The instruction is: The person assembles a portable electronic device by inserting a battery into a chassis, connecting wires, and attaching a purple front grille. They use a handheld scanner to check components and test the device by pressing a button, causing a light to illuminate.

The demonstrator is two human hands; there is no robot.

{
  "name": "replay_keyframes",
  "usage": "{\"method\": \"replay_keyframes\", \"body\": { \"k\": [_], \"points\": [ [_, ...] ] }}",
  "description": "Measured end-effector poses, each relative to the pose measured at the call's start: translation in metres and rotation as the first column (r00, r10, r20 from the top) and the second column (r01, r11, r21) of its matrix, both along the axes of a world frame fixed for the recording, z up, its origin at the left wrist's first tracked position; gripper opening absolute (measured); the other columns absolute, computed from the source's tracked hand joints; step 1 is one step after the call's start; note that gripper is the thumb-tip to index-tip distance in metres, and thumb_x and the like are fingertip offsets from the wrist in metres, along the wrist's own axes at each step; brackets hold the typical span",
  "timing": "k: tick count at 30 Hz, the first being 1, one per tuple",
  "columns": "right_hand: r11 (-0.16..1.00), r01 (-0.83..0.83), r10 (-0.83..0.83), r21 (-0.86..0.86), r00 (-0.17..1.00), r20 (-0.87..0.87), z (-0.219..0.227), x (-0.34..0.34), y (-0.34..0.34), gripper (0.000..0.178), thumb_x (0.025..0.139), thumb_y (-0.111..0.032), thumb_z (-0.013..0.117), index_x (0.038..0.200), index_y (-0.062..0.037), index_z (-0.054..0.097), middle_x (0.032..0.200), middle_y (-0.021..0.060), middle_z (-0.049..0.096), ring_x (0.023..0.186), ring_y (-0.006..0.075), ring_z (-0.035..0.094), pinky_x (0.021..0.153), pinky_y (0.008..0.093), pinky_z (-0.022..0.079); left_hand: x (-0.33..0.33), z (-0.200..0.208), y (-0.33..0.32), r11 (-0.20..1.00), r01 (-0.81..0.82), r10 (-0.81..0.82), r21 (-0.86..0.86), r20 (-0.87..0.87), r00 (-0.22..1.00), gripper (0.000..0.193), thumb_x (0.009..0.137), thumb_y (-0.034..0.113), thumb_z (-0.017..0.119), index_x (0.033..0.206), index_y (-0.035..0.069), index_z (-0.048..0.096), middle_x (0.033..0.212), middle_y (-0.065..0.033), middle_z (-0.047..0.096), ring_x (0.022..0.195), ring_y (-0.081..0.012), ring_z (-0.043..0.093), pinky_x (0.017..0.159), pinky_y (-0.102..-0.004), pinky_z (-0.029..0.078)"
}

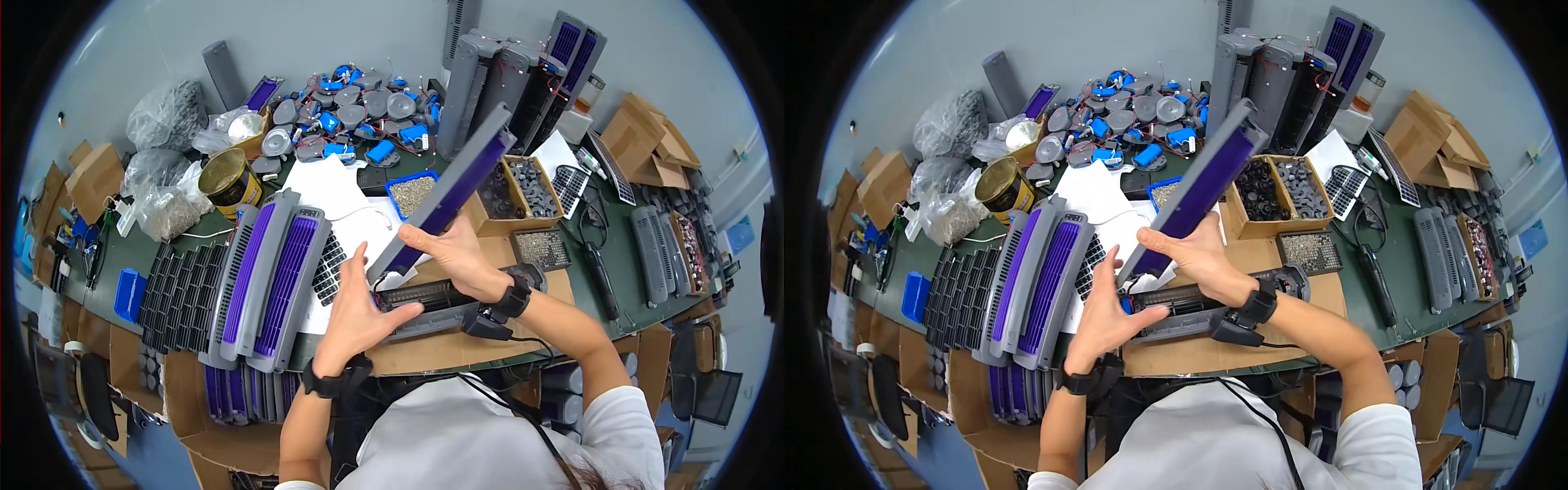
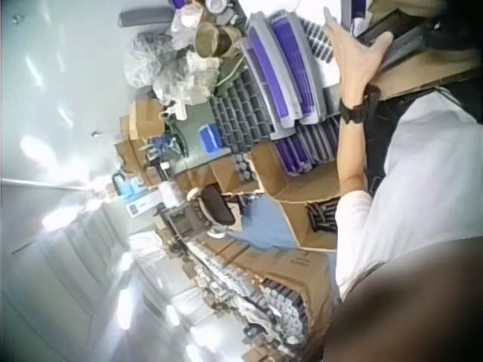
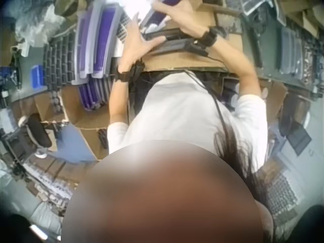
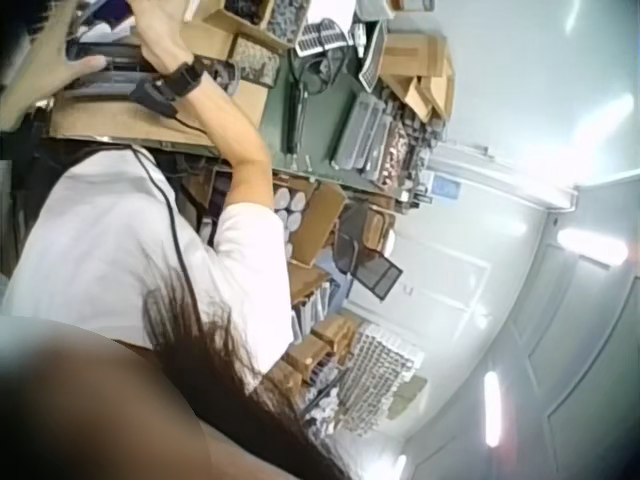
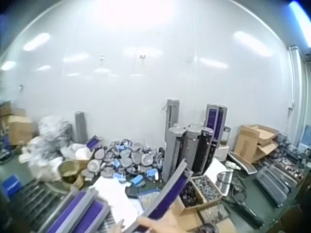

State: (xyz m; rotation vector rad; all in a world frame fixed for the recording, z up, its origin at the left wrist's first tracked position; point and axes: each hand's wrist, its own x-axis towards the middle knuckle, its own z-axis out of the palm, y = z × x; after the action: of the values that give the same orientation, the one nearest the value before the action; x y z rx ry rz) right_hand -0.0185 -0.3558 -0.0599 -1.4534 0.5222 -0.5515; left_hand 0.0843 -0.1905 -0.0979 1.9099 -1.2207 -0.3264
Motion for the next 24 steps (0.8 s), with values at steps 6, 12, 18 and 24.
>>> {"method": "replay_keyframes", "body": {
  "k": [6,12,18,24],
  "points": [
    [0.997,0.012,-0.007,-0.07,0.998,0.07,0.02,0.01,0.017,0.072,0.086,-0.03,0.077,0.131,0.0027,0.032,0.125,0.0133,0.05,0.12,0.0204,0.048,0.104,0.0371,0.041,-0.008,0.001,-0.026,0.965,-0.251,0.221,-0.077,-0.279,0.934,0.122,0.06,0.03,0.093,0.147,-0.005,0.015,0.115,-0.0239,0.052,0.089,-0.0302,0.065,0.075,-0.0358,0.056],
    [0.882,-0.035,0.1,-0.47,0.989,0.113,0.008,0.009,-0.017,0.054,0.09,-0.007,0.065,0.134,0.0038,0.037,0.122,0.0156,0.055,0.114,0.0213,0.055,0.094,0.0368,0.049,-0.001,-0.009,-0.027,0.972,-0.176,0.111,-0.156,-0.355,0.928,0.125,0.058,0.028,0.094,0.148,-0.004,0.013,0.121,-0.0275,0.048,0.09,-0.0313,0.066,0.074,-0.0355,0.057],
    [0.834,0.025,0.046,-0.552,0.992,0.114,0.011,0.008,-0.02,0.059,0.087,-0.01,0.071,0.134,0.0047,0.038,0.114,0.0151,0.059,0.1,0.0196,0.061,0.083,0.0338,0.052,-0.02,0.009,-0.023,0.964,-0.209,0.204,-0.163,-0.047,0.978,0.13,0.058,0.03,0.095,0.15,-0.001,0.007,0.126,-0.0226,0.045,0.102,-0.027,0.062,0.084,-0.0381,0.055],
    [0.658,0.057,-0.012,-0.751,0.998,0.065,0.038,0.004,-0.002,0.067,0.081,-0.015,0.078,0.133,0.0035,0.041,0.112,0.0172,0.053,0.095,0.0272,0.058,0.077,0.0363,0.052,-0.006,-0.001,-0.037,0.977,-0.098,0.041,-0.189,-0.286,0.957,0.104,0.063,0.012,0.082,0.149,-0.002,0.025,0.12,-0.0155,0.053,0.101,-0.024,0.06,0.083,-0.0333,0.052]
  ]
}}
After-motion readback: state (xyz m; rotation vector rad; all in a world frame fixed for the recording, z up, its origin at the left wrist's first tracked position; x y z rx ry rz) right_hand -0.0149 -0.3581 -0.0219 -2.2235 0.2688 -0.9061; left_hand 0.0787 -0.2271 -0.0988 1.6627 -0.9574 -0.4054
